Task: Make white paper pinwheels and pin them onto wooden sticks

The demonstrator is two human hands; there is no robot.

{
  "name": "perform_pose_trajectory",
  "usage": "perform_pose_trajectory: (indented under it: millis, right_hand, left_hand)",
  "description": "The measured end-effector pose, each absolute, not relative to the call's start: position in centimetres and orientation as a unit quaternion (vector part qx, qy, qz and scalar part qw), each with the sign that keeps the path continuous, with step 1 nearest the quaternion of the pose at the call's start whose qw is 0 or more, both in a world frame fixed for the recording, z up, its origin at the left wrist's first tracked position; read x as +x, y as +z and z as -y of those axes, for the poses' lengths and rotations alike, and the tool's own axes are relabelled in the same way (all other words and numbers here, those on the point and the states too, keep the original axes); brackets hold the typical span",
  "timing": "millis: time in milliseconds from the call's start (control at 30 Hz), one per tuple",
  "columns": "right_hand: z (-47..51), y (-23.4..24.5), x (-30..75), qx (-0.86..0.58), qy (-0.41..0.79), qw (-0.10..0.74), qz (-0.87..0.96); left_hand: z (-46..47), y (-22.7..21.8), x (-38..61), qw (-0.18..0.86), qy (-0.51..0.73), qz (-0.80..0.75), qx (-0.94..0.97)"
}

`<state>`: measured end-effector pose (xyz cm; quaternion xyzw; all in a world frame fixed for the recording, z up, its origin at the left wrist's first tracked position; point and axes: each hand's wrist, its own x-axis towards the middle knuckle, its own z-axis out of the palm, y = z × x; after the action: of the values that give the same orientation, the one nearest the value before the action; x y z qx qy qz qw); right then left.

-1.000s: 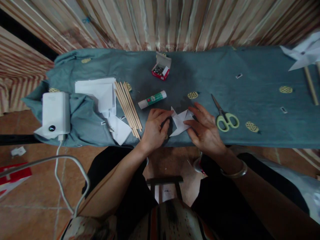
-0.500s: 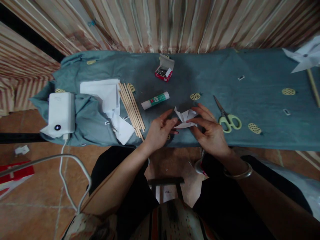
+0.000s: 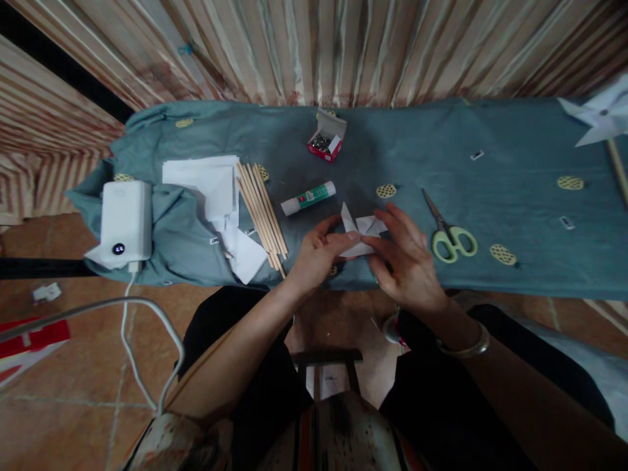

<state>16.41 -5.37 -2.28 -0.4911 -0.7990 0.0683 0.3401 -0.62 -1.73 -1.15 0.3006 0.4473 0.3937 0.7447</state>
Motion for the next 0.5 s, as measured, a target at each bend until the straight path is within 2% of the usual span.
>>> perform_pose_trajectory:
  millis: [500]
  right_hand:
    - [6.22,-1.26,15.77,-0.482,0.089,0.311,0.815]
  left_hand:
    - [1.19,-0.73,-0.62,0.754,0.438,-0.404,0.277]
